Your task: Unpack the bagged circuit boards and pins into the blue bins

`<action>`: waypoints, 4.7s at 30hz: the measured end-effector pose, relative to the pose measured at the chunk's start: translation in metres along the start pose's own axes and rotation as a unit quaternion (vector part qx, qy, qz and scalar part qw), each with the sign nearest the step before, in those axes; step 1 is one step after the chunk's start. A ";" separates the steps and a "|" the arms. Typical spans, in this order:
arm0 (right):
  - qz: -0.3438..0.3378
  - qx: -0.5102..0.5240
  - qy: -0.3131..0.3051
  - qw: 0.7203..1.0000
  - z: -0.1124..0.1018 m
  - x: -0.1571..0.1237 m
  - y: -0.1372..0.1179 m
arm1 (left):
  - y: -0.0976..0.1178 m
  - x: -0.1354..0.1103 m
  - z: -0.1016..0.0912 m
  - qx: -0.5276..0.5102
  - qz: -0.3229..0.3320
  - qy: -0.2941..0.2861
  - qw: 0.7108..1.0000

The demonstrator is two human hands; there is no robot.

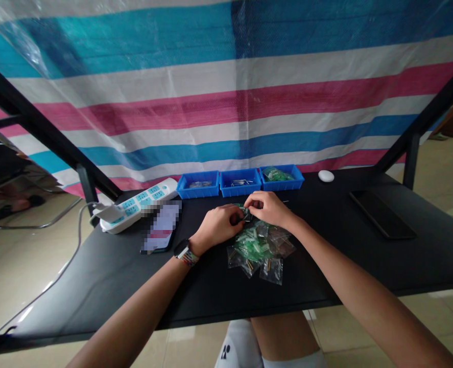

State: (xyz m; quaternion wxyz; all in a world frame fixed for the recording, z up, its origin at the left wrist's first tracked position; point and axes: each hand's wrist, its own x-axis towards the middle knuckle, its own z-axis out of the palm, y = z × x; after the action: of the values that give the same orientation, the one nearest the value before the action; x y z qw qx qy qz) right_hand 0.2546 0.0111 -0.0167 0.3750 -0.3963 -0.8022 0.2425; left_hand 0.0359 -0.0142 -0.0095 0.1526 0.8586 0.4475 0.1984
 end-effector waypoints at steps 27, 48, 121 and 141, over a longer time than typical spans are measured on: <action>0.095 0.251 -0.005 0.963 0.000 0.004 -0.014 | -0.003 0.004 -0.006 -0.289 -0.029 0.121 0.949; 0.162 0.343 0.042 0.924 0.002 0.005 -0.013 | -0.009 0.012 -0.006 -0.454 -0.095 0.132 0.876; 0.108 0.295 0.049 0.948 0.002 0.004 -0.015 | -0.004 0.003 -0.016 -0.161 0.077 0.158 0.971; 0.085 0.297 0.062 0.949 0.003 0.000 -0.025 | -0.010 0.009 -0.012 -0.416 -0.042 0.070 0.906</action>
State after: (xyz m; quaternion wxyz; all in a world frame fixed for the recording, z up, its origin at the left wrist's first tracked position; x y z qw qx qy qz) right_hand 0.2407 -0.0035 -0.0014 0.5024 -0.3479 -0.6329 0.4755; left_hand 0.0278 -0.0008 -0.0012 0.4724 0.6816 0.3694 0.4193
